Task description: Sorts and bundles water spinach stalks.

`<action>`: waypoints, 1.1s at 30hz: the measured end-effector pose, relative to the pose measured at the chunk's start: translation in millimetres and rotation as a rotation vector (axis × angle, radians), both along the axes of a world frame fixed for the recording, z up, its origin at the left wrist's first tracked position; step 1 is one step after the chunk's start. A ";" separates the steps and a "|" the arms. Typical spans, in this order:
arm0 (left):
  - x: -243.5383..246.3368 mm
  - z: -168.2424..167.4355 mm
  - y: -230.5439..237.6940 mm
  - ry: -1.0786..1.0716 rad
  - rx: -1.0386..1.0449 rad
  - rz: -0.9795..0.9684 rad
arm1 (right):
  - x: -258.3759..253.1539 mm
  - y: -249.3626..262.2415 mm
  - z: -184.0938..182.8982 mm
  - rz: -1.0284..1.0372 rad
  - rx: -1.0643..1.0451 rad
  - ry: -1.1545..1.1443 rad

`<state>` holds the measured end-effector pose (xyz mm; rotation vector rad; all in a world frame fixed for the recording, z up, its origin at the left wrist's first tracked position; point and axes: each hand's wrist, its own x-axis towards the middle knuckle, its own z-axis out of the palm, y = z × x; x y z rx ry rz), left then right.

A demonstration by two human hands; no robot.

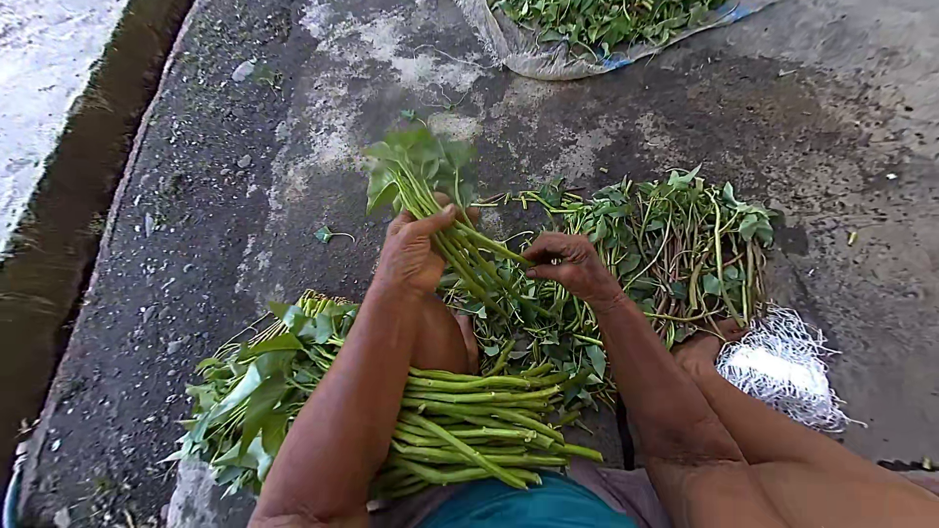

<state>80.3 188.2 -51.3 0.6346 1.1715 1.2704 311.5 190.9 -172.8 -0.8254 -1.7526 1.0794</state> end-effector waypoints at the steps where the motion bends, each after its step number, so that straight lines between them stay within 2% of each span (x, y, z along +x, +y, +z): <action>1: 1.4 0.9 0.6 -0.006 0.001 -0.005 | 0.2 0.3 -3.8 0.047 -0.035 0.022; 4: 3.3 1.3 0.5 -0.028 0.020 0.027 | -5.7 -0.7 -4.2 0.141 -0.092 0.048; 7: 3.1 -0.1 0.9 -0.038 0.042 0.019 | -19.3 -7.5 13.5 0.175 -0.154 -0.086; 11: 7.2 0.0 0.3 -0.091 0.053 -0.022 | -50.9 -23.1 19.8 0.046 -0.209 -0.233; 13: 7.5 1.9 -1.0 -0.105 0.054 -0.044 | -57.4 -24.6 12.4 0.036 -0.256 -0.193; 17: 1.9 -2.4 -4.9 -0.090 0.138 -0.166 | -51.2 -23.8 9.9 0.259 -0.425 -0.082; 21: 0.4 -2.6 -4.2 -0.154 0.214 -0.285 | -46.4 -21.5 12.3 0.376 -0.484 -0.005; 23: 1.7 -3.0 -2.2 -0.151 0.183 -0.251 | -47.5 -20.7 9.4 0.398 -0.467 -0.018; 27: -1.6 4.7 0.2 -0.063 0.094 -0.091 | -50.8 -16.5 18.3 0.279 -0.303 -0.200; 33: -8.7 29.9 -9.2 -0.083 0.214 -0.132 | -42.3 -29.4 66.0 0.241 -0.238 -0.231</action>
